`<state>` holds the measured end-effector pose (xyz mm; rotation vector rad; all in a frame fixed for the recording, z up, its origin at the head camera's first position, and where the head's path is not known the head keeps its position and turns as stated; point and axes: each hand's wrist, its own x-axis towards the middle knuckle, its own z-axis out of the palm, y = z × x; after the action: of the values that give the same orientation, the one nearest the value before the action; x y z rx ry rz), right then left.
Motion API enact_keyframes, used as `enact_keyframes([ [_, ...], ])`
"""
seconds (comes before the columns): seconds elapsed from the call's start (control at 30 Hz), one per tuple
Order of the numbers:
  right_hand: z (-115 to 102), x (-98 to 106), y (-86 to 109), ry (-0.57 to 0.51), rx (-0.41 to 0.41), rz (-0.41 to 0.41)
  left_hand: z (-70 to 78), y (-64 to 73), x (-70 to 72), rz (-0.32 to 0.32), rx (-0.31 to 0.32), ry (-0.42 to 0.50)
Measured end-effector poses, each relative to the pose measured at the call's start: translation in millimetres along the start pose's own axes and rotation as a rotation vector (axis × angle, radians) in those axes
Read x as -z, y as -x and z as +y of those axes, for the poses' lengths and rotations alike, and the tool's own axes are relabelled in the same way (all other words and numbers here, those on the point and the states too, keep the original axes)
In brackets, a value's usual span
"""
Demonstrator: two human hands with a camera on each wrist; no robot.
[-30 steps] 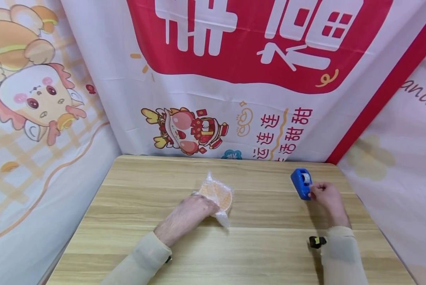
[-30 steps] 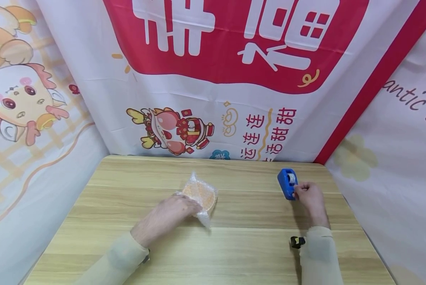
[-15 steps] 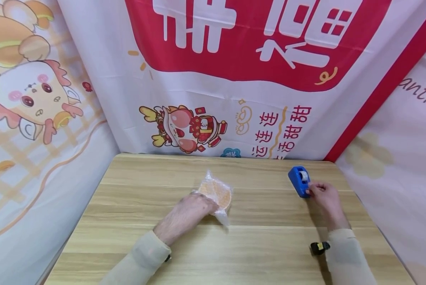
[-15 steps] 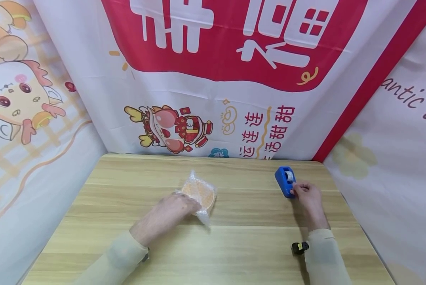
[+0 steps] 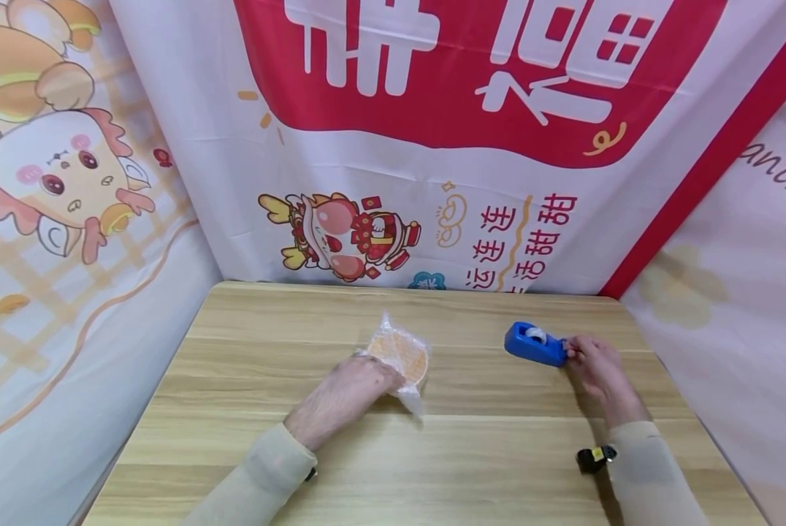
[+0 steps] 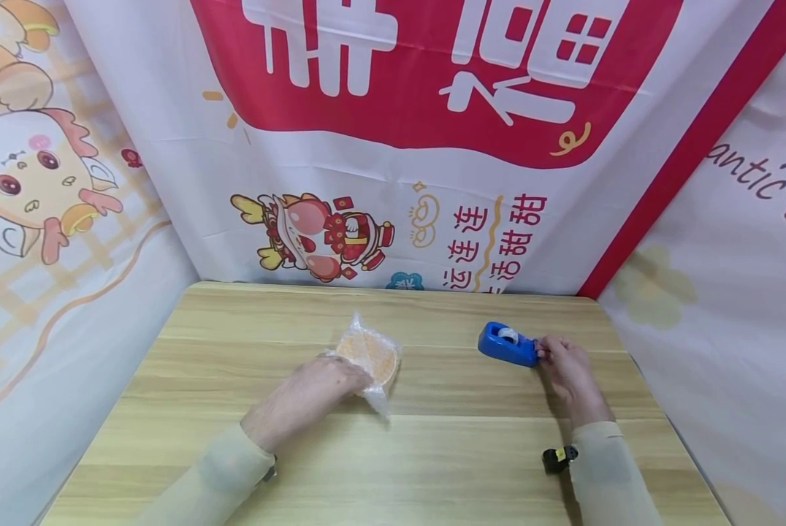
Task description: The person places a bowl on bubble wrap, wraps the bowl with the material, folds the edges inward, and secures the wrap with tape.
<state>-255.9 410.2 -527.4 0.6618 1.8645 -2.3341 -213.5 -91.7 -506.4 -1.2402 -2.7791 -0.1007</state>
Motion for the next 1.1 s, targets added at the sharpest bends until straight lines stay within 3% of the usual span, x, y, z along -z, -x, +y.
enact_keyframes([
  [0.1, -1, 7, -1.8, 0.026, 0.018, -0.105, -0.4, -0.5, 0.0, 0.000, 0.003, 0.009],
  [0.23, -8, 18, 0.3, 0.291, 0.117, -0.224, 0.1, -1.0, 0.9, 0.005, -0.007, 0.019],
  [0.3, -16, 20, 3.8, 0.522, 0.172, -0.229, 0.1, -0.3, 1.6, 0.008, -0.010, 0.036],
  [0.43, -32, 14, 11.9, 0.912, 0.202, -0.142, -0.6, 0.8, 1.4, 0.007, -0.006, 0.040],
  [0.5, -35, 10, 13.9, 1.020, 0.204, -0.104, -0.8, 0.9, 1.0, 0.005, -0.002, 0.031],
  [0.6, -35, 7, 14.7, 1.049, 0.182, -0.084, -0.2, 0.1, 0.5, 0.010, -0.003, 0.020],
  [0.8, -34, 3, 14.0, 0.928, 0.105, -0.099, 0.4, -2.0, -3.2, 0.016, -0.002, 0.013],
  [1.1, -37, 10, 14.5, 0.854, 0.117, -0.135, -0.2, -2.0, -2.0, 0.009, -0.002, 0.012],
])
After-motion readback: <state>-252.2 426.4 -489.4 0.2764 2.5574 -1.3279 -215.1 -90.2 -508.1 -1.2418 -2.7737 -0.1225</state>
